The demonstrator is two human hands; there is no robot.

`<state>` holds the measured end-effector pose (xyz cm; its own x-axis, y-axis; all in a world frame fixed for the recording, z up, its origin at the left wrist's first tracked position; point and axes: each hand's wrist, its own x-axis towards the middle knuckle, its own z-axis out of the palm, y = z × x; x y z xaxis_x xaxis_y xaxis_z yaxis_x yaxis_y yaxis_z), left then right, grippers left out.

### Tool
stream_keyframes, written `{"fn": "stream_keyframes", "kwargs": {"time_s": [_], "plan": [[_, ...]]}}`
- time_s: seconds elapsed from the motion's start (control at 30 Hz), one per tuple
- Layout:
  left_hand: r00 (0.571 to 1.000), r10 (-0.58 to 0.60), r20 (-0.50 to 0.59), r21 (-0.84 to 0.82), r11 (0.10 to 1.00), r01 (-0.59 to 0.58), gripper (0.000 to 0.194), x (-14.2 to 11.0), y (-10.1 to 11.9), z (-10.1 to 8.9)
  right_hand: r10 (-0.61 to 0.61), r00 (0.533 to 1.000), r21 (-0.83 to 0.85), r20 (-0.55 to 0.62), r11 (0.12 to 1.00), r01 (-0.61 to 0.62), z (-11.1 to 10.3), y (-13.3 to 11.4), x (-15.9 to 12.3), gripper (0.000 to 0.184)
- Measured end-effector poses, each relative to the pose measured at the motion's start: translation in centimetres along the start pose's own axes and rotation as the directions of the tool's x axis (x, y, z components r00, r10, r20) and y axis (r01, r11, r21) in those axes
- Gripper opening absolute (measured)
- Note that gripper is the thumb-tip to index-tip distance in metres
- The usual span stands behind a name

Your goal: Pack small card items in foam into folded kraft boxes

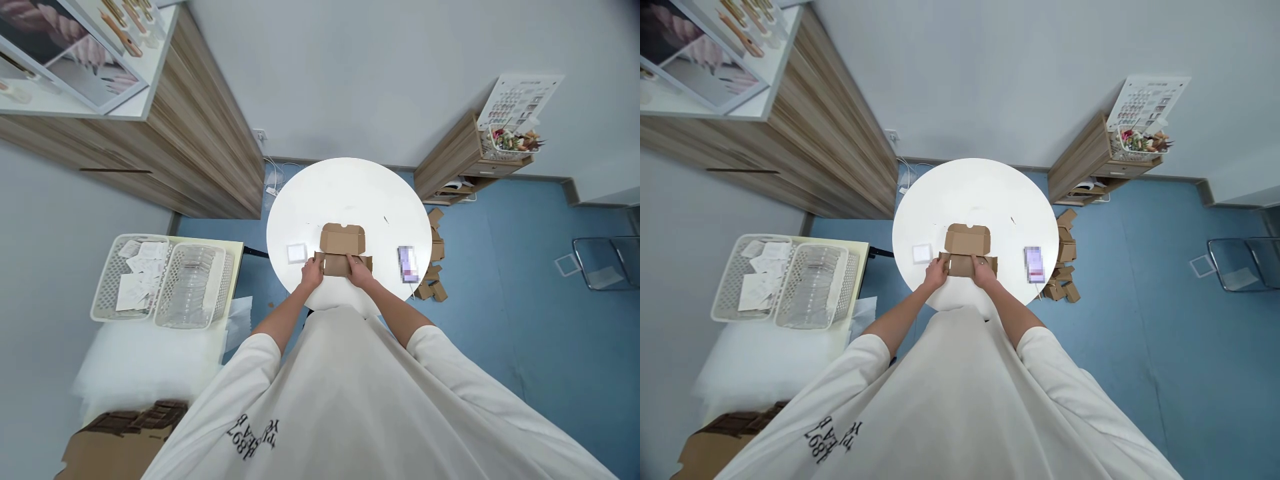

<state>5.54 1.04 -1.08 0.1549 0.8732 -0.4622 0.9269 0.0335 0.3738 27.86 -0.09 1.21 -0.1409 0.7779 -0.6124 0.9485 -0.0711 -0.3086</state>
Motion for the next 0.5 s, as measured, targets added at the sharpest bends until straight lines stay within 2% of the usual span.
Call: {"fn": "stream_keyframes", "kwargs": {"time_s": [0.1, 0.2, 0.3, 0.37, 0.5], "plan": [[0.994, 0.112, -0.010, -0.014, 0.994, -0.112, 0.054, -0.9, 0.4, -0.1, 0.008, 1.000, 0.007, 0.008, 1.000, -0.008, 0.0, -0.1, -0.1, 0.091], [0.968, 0.250, -0.018, 0.022, 0.968, -0.250, 0.070, -2.1, 1.2, -0.1, 0.016, 1.000, 0.007, 0.009, 1.000, -0.017, -0.1, -0.2, -0.1, 0.092], [0.956, 0.294, 0.002, 0.033, 0.955, -0.294, 0.081, -2.9, 1.9, 0.1, 0.018, 1.000, -0.001, 0.015, 1.000, -0.018, -0.1, -0.2, 0.0, 0.093], [0.960, 0.280, 0.029, 0.031, 0.959, -0.281, 0.077, -3.0, 2.0, 0.2, 0.014, 0.999, -0.001, 0.028, 1.000, -0.014, -0.1, -0.2, 0.1, 0.093], [0.963, 0.250, 0.101, 0.083, 0.962, -0.259, 0.055, -2.5, 1.9, 0.2, 0.025, 0.999, -0.008, 0.048, 1.000, -0.025, -0.4, -0.3, 0.0, 0.094]]}}
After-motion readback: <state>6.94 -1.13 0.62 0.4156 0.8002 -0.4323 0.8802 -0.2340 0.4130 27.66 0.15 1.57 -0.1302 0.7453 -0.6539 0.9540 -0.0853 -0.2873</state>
